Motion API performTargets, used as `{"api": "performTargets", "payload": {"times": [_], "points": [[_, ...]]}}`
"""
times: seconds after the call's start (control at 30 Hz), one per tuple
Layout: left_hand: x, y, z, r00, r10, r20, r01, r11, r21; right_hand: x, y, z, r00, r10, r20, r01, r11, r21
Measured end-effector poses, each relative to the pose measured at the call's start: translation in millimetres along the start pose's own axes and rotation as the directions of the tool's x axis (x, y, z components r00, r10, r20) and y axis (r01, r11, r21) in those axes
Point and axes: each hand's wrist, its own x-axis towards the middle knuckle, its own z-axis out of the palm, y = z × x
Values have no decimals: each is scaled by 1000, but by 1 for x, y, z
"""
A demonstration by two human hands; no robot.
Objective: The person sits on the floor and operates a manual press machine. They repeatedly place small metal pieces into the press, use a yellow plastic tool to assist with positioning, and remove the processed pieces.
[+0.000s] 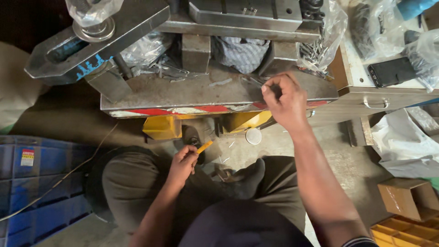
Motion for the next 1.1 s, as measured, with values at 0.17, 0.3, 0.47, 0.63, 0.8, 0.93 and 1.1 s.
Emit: {"api": "performTargets", "payload": {"times": [0.17,0.3,0.47,0.63,0.8,0.93,1.1], "points": [[-1,-2,-2,1000,0,4,0,1000,-19,-8,19,3,989,148,-1,-146,974,175],[0,-5,-4,1000,7,5,-7,1000,21,-12,23,1,992,117,-53,-93,936,339],[7,-3,-3,1000,25,9,-25,1000,3,5,-2,-11,929,371,12,-333,819,468],[8,-3,-6,999,34,-7,-34,998,43,53,-46,-35,970,-189,-151,188,982,-22],[8,-5,-15,963,268,39,-269,963,33,109,-78,-29,935,-353,30,343,881,-326],[8,-3,-21,870,493,11,-490,862,130,124,-79,-7,937,-337,89,340,829,-444],[7,0,-22,976,216,1,-216,976,-5,133,-64,13,943,-324,70,312,796,-518]]}}
